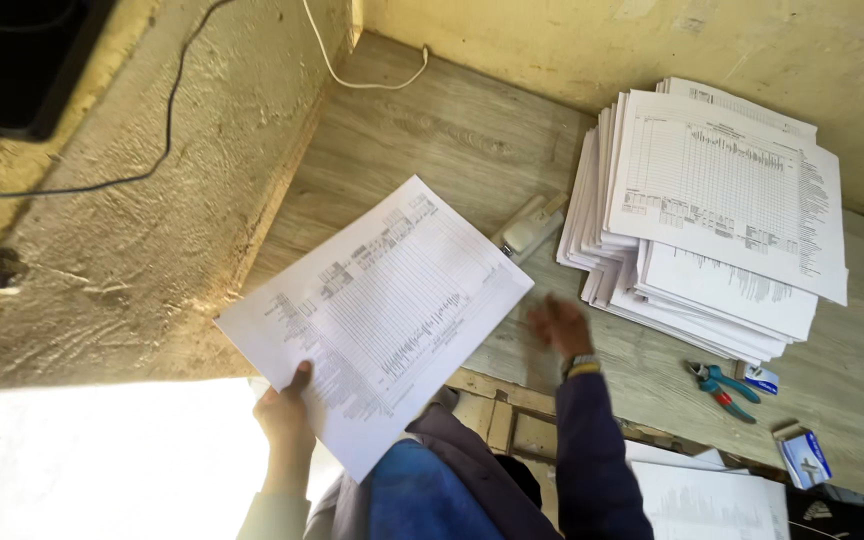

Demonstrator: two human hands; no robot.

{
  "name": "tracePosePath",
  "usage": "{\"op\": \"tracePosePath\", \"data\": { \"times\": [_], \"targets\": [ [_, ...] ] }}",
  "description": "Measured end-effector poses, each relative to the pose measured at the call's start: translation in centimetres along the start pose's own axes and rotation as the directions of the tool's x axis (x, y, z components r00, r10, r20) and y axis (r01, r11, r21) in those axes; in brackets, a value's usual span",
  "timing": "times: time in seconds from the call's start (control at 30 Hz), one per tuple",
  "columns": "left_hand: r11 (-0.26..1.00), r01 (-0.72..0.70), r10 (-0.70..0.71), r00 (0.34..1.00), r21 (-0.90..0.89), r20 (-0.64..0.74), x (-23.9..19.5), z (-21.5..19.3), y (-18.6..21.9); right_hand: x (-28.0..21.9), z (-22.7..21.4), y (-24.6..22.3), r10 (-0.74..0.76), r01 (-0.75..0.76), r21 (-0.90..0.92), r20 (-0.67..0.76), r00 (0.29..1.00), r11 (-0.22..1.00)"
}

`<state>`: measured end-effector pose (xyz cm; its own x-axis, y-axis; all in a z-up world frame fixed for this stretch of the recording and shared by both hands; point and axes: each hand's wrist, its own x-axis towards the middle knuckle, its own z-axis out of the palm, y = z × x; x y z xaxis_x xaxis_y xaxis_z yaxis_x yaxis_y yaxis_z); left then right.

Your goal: The person aligns sheets of paper from a stack and staples them together using a manual stapler on a table.

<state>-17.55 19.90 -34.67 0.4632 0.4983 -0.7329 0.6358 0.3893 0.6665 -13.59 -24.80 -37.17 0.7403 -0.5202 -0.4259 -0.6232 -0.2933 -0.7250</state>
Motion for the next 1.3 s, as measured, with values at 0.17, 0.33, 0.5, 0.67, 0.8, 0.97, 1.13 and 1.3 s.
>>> {"op": "tracePosePath", "data": {
  "times": [0.17, 0.33, 0.5, 0.67, 0.8, 0.97, 1.13, 1.3],
  "targets": [
    [0.996, 0.057, -0.055, 0.998, -0.061, 0.027, -4.3, -0.5, 2.3, -9.0, 2.2, -2.5, 0.126, -0.245, 0.334, 0.341, 0.931, 0.910],
    [0.988, 0.094, -0.089, 0.995, -0.121, 0.040, -5.0, -0.6, 1.7, -7.7, 6.0, 1.4, 0.021, -0.161, 0.431, 0.312, 0.950, 0.888],
    [0.994, 0.079, -0.077, 0.996, -0.072, 0.038, -3.3, -0.2, -2.2, -7.3, 5.6, 4.5, 0.083, -0.154, 0.517, 0.159, 0.984, 0.842],
    [0.966, 0.172, -0.165, 0.985, -0.193, 0.052, -9.8, 1.3, -1.4, -6.5, 3.8, 6.5, 0.112, -0.128, 0.529, 0.062, 0.992, 0.839],
    [0.949, 0.242, -0.228, 0.969, -0.204, 0.092, -12.6, 1.5, -1.2, -6.1, 2.6, 7.0, 0.116, -0.113, 0.553, 0.030, 0.993, 0.826],
    [0.951, 0.230, -0.217, 0.973, -0.209, 0.085, -11.2, 1.7, -2.3, -5.5, 2.8, 7.0, 0.121, -0.112, 0.561, 0.020, 0.992, 0.820],
    [0.941, 0.246, -0.229, 0.969, -0.233, 0.095, -11.3, 1.4, -2.4, -5.5, 2.6, 7.4, 0.146, -0.150, 0.559, 0.053, 0.988, 0.816],
    [0.933, 0.274, -0.274, 0.961, -0.233, 0.035, -12.2, 1.9, -1.3, -4.8, 1.7, 6.9, 0.159, -0.217, 0.495, 0.157, 0.975, 0.841]
  ]
}}
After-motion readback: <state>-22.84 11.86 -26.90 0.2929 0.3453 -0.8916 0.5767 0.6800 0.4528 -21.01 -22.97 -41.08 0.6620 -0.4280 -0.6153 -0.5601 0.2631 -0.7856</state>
